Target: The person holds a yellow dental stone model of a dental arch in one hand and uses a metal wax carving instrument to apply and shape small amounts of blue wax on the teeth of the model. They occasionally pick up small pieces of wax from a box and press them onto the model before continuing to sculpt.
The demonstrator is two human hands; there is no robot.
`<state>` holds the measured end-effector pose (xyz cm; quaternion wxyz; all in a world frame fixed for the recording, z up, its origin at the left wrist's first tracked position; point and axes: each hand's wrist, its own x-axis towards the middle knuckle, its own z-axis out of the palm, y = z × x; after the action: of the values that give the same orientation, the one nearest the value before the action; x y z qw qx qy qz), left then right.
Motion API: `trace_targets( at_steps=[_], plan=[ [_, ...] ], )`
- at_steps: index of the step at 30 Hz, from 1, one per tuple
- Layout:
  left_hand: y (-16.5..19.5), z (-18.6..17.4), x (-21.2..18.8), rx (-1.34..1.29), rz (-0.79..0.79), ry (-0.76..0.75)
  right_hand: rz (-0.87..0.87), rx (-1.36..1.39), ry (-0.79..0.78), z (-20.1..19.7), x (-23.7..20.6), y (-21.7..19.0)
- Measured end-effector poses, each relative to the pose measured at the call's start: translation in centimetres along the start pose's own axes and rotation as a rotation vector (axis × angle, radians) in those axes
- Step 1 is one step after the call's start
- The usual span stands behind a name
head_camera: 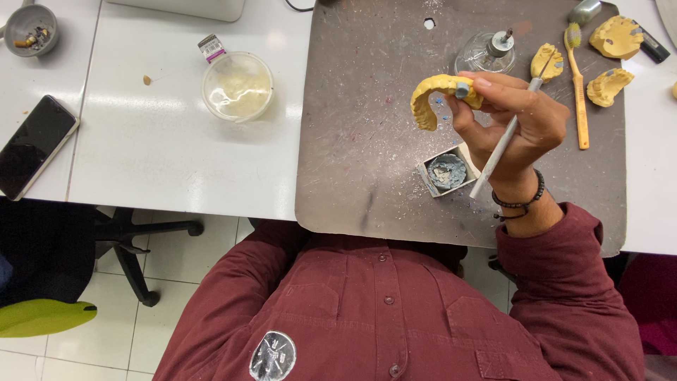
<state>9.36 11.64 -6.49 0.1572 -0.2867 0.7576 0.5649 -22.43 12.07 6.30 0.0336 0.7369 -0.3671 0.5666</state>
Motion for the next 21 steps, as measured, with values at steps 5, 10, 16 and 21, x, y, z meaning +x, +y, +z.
trace_targets(
  at_steps=[5,10,16,21],
  plan=[
    [-0.3,0.2,-0.1,-0.009,-0.007,-0.008,0.002,-0.022,-0.003,-0.2,0.6,-1.3],
    [-0.5,0.2,-0.1,-0.01,-0.009,-0.001,-0.072,-0.109,0.01,-0.7,1.6,-2.5],
    [-0.5,0.0,0.1,0.002,-0.006,-0.016,-0.058,-0.103,0.001,-0.8,2.0,-2.8],
    [-0.6,0.2,-0.1,-0.004,-0.011,-0.011,0.055,0.035,-0.023,-0.5,1.4,-2.1]
  ],
)
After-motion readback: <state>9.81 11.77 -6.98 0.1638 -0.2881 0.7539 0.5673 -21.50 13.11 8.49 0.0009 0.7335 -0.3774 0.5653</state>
